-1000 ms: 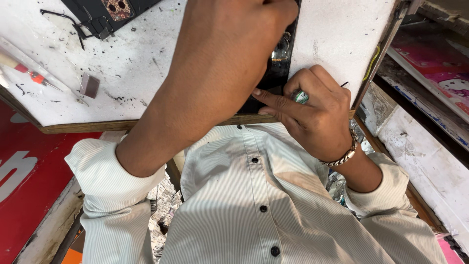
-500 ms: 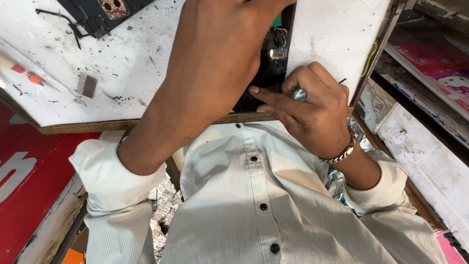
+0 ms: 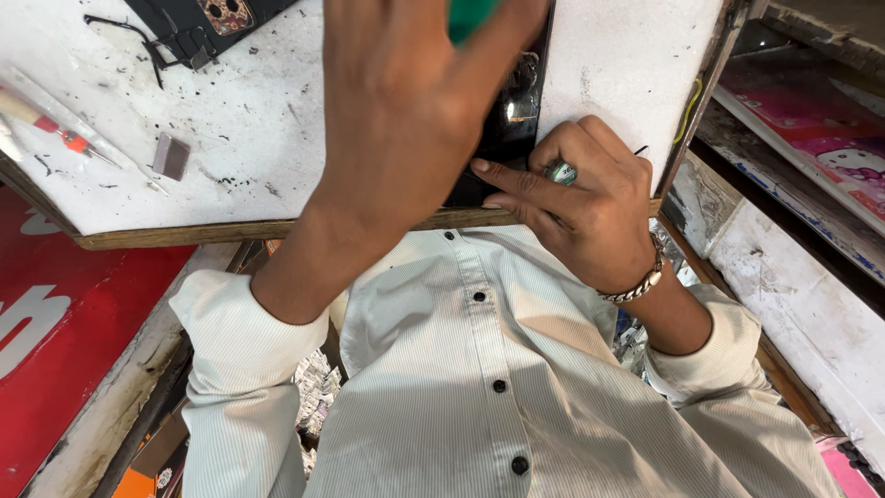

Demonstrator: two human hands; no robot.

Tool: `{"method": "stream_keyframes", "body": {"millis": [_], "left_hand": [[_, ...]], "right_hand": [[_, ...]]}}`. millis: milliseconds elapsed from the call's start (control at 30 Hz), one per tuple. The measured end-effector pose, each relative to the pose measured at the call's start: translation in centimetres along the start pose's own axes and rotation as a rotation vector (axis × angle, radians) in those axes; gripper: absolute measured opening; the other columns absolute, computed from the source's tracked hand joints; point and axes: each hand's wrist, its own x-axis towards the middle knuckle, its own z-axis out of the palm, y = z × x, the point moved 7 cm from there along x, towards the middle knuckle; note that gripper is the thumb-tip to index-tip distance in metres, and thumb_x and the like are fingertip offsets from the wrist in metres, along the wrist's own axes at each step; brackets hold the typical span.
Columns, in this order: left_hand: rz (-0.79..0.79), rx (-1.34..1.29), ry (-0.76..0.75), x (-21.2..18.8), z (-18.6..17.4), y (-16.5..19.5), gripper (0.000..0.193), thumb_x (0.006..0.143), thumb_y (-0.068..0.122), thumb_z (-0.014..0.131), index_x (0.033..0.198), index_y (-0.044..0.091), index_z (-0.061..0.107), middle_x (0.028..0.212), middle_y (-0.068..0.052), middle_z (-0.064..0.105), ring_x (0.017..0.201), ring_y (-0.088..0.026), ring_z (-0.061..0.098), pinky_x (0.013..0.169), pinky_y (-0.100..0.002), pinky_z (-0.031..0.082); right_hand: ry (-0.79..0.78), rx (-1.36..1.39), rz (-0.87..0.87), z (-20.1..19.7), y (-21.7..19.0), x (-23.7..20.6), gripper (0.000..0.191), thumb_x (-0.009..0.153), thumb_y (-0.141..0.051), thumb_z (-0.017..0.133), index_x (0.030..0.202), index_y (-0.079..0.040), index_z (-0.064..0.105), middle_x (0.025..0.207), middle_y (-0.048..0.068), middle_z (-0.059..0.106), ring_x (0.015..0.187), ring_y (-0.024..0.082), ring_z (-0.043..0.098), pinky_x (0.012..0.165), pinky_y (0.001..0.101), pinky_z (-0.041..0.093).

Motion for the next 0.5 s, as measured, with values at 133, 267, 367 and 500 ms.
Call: {"method": "stream_keyframes", "body": {"millis": [133, 267, 367, 500], "left_hand": [[0.197, 0.11, 0.018, -1.2, 0.5, 1.2, 0.034, 0.099, 0.019, 0.069, 0.13, 0.004, 0.072, 0.142, -0.014, 0.053, 0.132, -0.035, 0.045, 0.103, -0.053, 0.042], [0.271, 0.142, -0.023, -2.9, 1.2, 0.7, 0.041, 0.103, 0.023, 0.066, 0.137, 0.0, 0.073, 0.155, -0.014, 0.047, 0.143, -0.034, 0.038, 0.11, -0.05, 0.038], [0.306, 0.16, -0.004, -3.9, 1.5, 0.5, 0.037, 0.102, 0.021, 0.062, 0.132, 0.0, 0.073, 0.158, -0.013, 0.046, 0.144, -0.032, 0.036, 0.112, -0.048, 0.036], [0.353, 0.144, 0.085, -3.9, 1.3, -0.1, 0.034, 0.101, 0.018, 0.064, 0.127, 0.0, 0.075, 0.157, -0.013, 0.047, 0.143, -0.032, 0.036, 0.113, -0.05, 0.035]], "right_hand": [[0.007, -0.016, -0.004, 0.0, -0.1, 0.0, 0.035, 0.077, -0.025, 0.092, 0.111, -0.018, 0.083, 0.087, 0.001, 0.053, 0.08, 0.018, 0.053, 0.061, 0.0334, 0.045], [0.011, -0.06, -0.012, 0.0, 0.0, -0.3, 0.029, 0.078, -0.022, 0.092, 0.105, -0.018, 0.084, 0.088, 0.001, 0.055, 0.081, 0.018, 0.055, 0.059, 0.0336, 0.044], [0.012, -0.062, -0.007, 0.0, 0.0, -0.5, 0.027, 0.078, -0.023, 0.092, 0.103, -0.018, 0.084, 0.088, 0.0, 0.055, 0.081, 0.018, 0.054, 0.059, 0.0334, 0.044], [0.034, -0.059, -0.023, 0.2, -0.2, -0.3, 0.028, 0.08, -0.018, 0.091, 0.107, -0.017, 0.085, 0.09, 0.0, 0.056, 0.083, 0.017, 0.054, 0.061, 0.0319, 0.046]]}}
